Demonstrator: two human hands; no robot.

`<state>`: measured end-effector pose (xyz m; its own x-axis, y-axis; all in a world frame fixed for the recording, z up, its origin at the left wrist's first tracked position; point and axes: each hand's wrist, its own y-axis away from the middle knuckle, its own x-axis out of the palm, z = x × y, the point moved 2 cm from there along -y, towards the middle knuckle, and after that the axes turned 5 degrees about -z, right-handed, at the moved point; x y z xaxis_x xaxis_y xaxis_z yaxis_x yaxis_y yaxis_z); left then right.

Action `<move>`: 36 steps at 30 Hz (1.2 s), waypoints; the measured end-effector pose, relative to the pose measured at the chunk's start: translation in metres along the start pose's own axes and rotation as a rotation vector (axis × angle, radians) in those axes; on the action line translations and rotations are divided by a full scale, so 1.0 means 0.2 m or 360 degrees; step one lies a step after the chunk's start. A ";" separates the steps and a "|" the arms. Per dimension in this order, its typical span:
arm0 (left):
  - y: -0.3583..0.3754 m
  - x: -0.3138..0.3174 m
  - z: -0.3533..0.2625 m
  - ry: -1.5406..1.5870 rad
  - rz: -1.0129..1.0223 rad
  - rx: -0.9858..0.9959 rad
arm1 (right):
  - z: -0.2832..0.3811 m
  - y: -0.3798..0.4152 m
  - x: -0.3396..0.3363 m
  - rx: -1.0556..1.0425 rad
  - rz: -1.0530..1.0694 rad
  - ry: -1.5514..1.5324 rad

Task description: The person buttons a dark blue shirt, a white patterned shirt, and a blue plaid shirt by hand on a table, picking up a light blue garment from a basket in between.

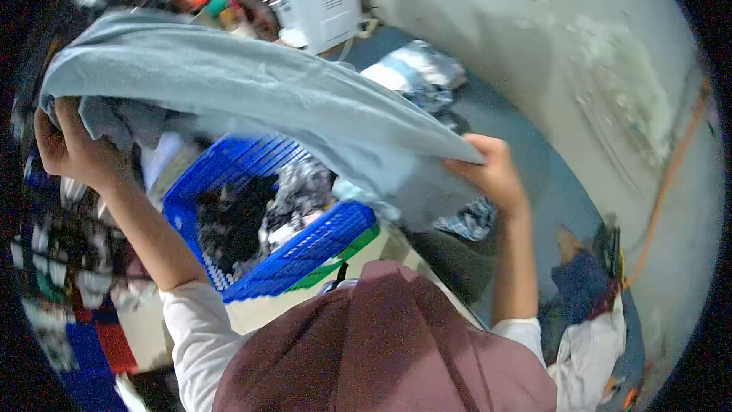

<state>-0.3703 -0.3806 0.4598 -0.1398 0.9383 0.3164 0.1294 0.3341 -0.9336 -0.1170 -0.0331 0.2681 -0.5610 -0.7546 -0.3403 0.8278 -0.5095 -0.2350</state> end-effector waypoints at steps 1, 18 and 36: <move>0.04 0.07 -0.01 0.0004 0.0048 -0.0038 | 0.01 0.12 -0.22 0.0076 -0.0007 -0.0075; 2.36 1.06 -0.84 0.0641 0.2459 -0.0215 | -0.87 1.72 -1.07 0.0941 -0.1096 0.0942; 2.66 1.09 -1.57 0.0752 0.2555 -0.0681 | -0.25 1.45 -1.18 0.0262 -0.1059 0.0072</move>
<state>-0.0234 0.0300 0.0858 0.6470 0.2489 -0.7207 0.0820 -0.9625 -0.2588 0.2545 0.0173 0.2350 -0.9471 -0.2429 -0.2097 0.2945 -0.9176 -0.2671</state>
